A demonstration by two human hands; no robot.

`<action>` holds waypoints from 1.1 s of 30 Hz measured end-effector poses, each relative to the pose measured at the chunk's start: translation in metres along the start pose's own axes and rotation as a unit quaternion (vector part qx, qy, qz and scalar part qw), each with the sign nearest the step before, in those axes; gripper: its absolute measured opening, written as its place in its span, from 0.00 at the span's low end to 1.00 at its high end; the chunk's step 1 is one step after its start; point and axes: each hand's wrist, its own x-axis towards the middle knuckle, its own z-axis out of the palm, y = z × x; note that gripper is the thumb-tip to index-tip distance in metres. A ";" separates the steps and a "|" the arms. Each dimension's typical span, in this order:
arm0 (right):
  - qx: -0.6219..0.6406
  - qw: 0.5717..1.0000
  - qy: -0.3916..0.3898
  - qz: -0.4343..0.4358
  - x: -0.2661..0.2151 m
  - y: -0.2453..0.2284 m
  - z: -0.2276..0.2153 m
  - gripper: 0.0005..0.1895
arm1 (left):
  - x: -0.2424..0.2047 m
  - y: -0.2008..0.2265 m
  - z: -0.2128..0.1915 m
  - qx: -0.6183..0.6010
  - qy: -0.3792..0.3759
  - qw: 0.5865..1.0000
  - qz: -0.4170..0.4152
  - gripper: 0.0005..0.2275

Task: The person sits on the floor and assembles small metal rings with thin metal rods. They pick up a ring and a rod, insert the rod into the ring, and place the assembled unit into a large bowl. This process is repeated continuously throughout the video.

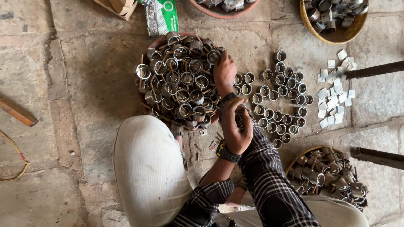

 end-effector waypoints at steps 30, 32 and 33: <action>0.073 0.989 -0.113 0.061 -0.146 0.166 -0.060 0.06 | -0.037 -0.093 0.001 0.039 -0.167 0.978 -0.120 0.08; 0.190 0.953 -0.210 0.106 -0.142 0.168 -0.100 0.04 | -0.049 -0.108 0.003 0.146 -0.207 0.967 -0.030 0.19; 0.247 0.926 -0.257 0.127 -0.142 0.166 -0.126 0.04 | -0.057 -0.114 0.002 0.198 -0.225 0.954 0.014 0.25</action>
